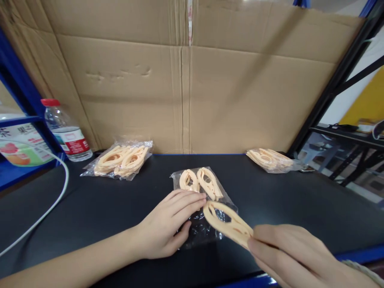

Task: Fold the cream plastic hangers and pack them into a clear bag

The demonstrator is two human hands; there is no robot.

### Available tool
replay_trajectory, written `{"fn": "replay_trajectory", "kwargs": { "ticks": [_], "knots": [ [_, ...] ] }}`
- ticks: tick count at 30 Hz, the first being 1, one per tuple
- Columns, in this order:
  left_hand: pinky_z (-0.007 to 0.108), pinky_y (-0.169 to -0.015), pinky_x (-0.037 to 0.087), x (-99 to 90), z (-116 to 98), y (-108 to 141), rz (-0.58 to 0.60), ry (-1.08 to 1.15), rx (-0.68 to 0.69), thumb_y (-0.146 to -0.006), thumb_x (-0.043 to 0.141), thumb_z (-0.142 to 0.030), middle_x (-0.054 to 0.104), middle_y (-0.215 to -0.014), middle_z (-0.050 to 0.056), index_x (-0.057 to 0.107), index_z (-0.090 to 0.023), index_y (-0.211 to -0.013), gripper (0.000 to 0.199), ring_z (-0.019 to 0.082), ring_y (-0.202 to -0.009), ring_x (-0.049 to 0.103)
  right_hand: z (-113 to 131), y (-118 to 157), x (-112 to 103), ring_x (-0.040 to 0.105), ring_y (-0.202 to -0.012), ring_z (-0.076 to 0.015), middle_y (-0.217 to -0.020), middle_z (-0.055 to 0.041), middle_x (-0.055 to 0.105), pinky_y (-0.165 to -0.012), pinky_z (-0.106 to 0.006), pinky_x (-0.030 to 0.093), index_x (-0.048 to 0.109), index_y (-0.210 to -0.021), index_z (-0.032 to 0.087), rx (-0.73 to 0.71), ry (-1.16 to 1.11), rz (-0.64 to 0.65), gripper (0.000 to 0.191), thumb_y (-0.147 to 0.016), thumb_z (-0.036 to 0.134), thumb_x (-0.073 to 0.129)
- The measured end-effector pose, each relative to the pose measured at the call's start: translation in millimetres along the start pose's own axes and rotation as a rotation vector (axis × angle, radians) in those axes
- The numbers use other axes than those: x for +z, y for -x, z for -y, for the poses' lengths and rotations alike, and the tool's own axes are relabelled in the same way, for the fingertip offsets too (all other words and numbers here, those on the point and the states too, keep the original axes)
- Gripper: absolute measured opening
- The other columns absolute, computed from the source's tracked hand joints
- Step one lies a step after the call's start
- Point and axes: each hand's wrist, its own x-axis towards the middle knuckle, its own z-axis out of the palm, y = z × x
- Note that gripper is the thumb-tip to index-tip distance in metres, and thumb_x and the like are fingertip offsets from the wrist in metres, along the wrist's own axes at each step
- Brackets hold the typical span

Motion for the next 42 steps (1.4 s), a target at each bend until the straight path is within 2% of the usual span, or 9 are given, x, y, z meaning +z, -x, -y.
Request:
{"fn": "replay_trajectory", "kwargs": {
  "ticks": [2, 6, 13, 21, 24, 27, 31, 37, 42],
  "knots": [
    [0.047, -0.108, 0.041, 0.6, -0.2, 0.7, -0.009, -0.018, -0.021, -0.083, 0.046, -0.002, 0.05, -0.141, 0.015, 0.036, -0.014, -0.143, 0.062, 0.026, -0.131, 0.044, -2.9, -12.2, 11.9, 0.062, -0.061, -0.0174, -0.078, -0.0098, 0.07, -0.053, -0.029, 0.053, 0.068, -0.091, 0.015, -0.058, 0.063, -0.01, 0.045, -0.097, 0.01, 0.024],
    [0.049, -0.107, 0.042, 2.2, -0.4, 2.0, -0.045, -0.042, -0.033, -0.084, 0.046, -0.004, 0.047, -0.143, 0.016, 0.033, -0.014, -0.145, 0.064, 0.028, -0.133, 0.043, -9.7, -31.4, 50.6, 0.051, -0.048, -0.0167, -0.065, -0.0055, 0.06, -0.04, -0.032, 0.038, 0.066, -0.083, 0.015, -0.161, 0.229, 0.003, 0.03, -0.09, 0.007, 0.038],
    [0.051, -0.103, 0.045, 3.2, 2.5, 3.4, -0.053, -0.062, -0.003, -0.082, 0.046, -0.005, 0.049, -0.142, 0.018, 0.033, -0.015, -0.144, 0.064, 0.03, -0.131, 0.045, -24.0, -46.2, 99.5, 0.053, -0.067, -0.0192, -0.073, -0.0069, 0.058, -0.052, -0.032, 0.036, 0.066, -0.077, 0.012, -0.158, 0.427, -0.096, 0.03, -0.092, 0.006, 0.041],
    [0.048, -0.105, 0.042, -5.5, 2.9, 0.4, 0.004, -0.087, 0.04, -0.083, 0.047, -0.004, 0.058, -0.132, 0.014, 0.05, -0.017, -0.129, 0.048, 0.026, -0.124, 0.052, -32.6, -40.7, 85.4, 0.048, -0.069, -0.0206, -0.074, -0.0069, 0.054, -0.055, -0.034, 0.036, 0.062, -0.072, 0.014, -0.009, 0.346, -0.017, 0.021, -0.087, 0.008, 0.049],
    [0.048, -0.102, 0.045, -11.9, 4.1, 1.4, -0.046, -0.055, 0.07, -0.084, 0.044, -0.003, 0.061, -0.128, 0.013, 0.053, -0.019, -0.123, 0.044, 0.026, -0.119, 0.055, -54.4, -29.9, 76.7, 0.052, -0.073, -0.02, -0.086, -0.0078, 0.058, -0.061, -0.033, 0.045, 0.063, -0.093, 0.015, 0.089, 0.106, -0.171, 0.013, -0.086, 0.013, 0.053],
    [0.047, -0.098, 0.048, -17.3, 6.7, 4.1, -0.026, -0.025, 0.107, -0.078, 0.041, 0.001, 0.061, -0.126, 0.013, 0.054, -0.019, -0.12, 0.048, 0.026, -0.115, 0.057, -86.6, -15.7, 78.8, 0.057, -0.086, -0.0221, -0.1, -0.0099, 0.056, -0.069, -0.035, 0.051, 0.055, -0.113, 0.017, 0.206, -0.035, -0.293, 0.035, -0.08, 0.007, 0.051],
    [0.044, -0.095, 0.051, -18.0, 8.3, 7.3, 0.06, 0.021, 0.043, -0.071, 0.042, 0.003, 0.059, -0.125, 0.013, 0.056, -0.019, -0.112, 0.049, 0.026, -0.114, 0.055, -111.4, 1.7, 87.3, 0.054, -0.104, -0.0236, -0.119, -0.0119, 0.048, -0.082, -0.041, 0.053, 0.051, -0.112, 0.022, 0.172, -0.337, -0.101, 0.042, -0.075, 0.003, 0.049],
    [0.037, -0.085, 0.053, -12.8, 7.9, 7.4, 0.064, 0.089, -0.113, -0.076, 0.052, -0.005, 0.057, -0.108, 0.011, 0.058, -0.02, -0.095, 0.025, 0.025, -0.102, 0.056, -95.1, 4.9, 79.0, 0.048, -0.118, -0.0217, -0.132, -0.0108, 0.041, -0.101, -0.041, 0.044, 0.06, -0.102, 0.022, 0.152, -0.593, 0.124, 0.03, -0.08, 0.001, 0.054],
    [0.037, -0.078, 0.053, -18.2, 10.9, 1.4, 0.127, 0.086, -0.025, -0.08, 0.055, -0.002, 0.06, -0.09, 0.008, 0.057, -0.019, -0.091, 0.02, 0.022, -0.085, 0.058, -98.6, 4.7, 76.5, 0.052, -0.115, -0.0226, -0.123, -0.0081, 0.052, -0.1, -0.041, 0.043, 0.064, -0.079, 0.021, 0.277, -0.802, 0.117, 0.01, -0.084, 0.014, 0.068]
  ]
}}
